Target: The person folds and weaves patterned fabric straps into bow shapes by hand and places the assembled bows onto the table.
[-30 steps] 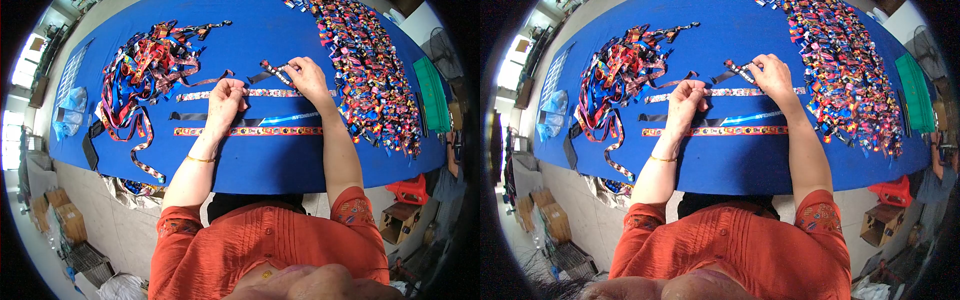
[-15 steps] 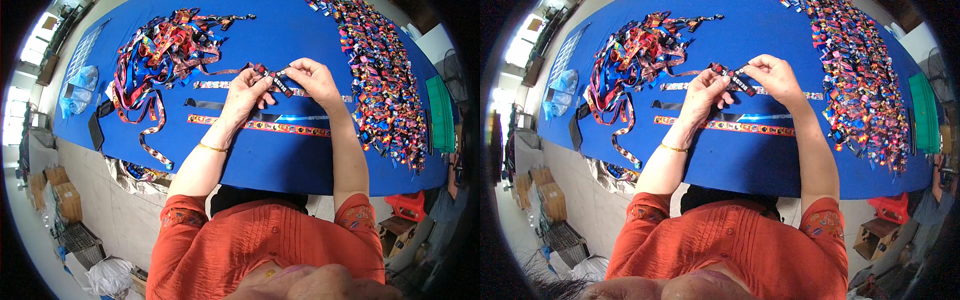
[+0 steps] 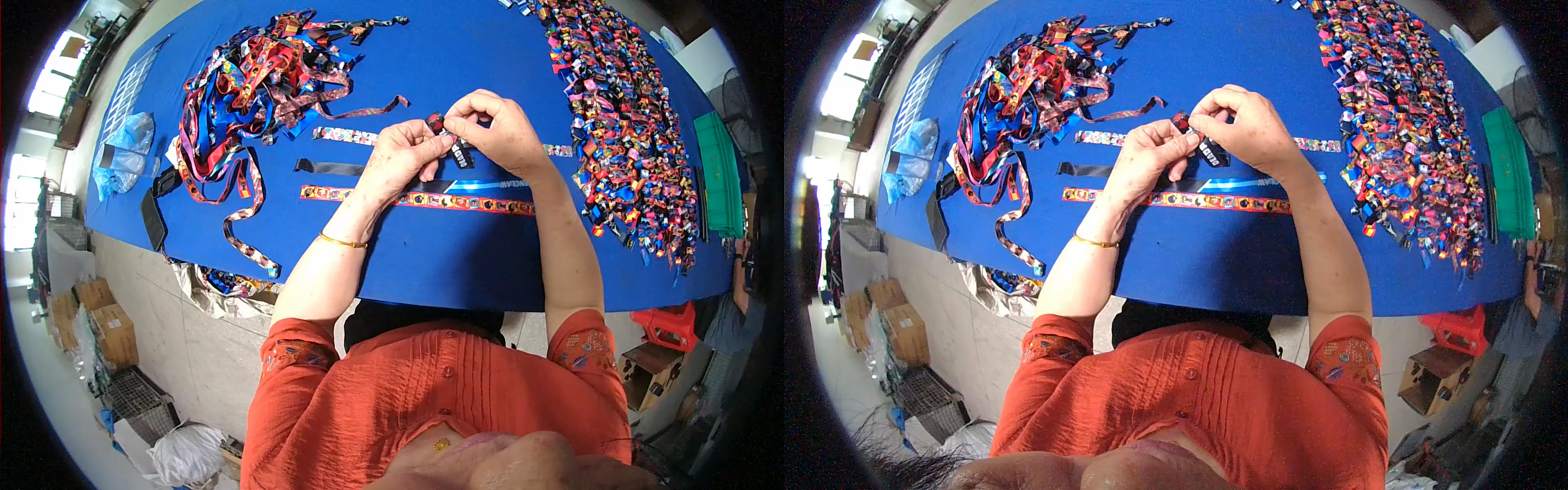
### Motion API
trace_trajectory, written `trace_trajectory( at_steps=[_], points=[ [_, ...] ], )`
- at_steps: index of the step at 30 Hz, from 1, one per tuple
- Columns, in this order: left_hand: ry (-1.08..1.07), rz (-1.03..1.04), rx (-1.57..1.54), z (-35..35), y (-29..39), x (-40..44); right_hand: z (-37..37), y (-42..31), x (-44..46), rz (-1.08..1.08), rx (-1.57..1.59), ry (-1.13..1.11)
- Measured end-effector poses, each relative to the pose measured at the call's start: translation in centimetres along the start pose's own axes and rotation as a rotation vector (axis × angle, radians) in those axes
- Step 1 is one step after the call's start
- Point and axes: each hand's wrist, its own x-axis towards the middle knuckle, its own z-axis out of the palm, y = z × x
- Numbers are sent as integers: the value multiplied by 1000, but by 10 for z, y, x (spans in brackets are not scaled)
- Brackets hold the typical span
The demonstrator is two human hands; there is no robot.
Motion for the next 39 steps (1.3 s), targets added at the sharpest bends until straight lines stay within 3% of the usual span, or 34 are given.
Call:
trace_trajectory(
  at_steps=[28,31,39],
  points=[
    [-4,-4,3,4,-3,0,10,15,2,-41,79,38],
    [30,38,-68,4,-1,0,9,14,2,60,169,14],
    [117,102,-79,-3,-2,3,-2,14,1,-10,59,-106]
  ],
)
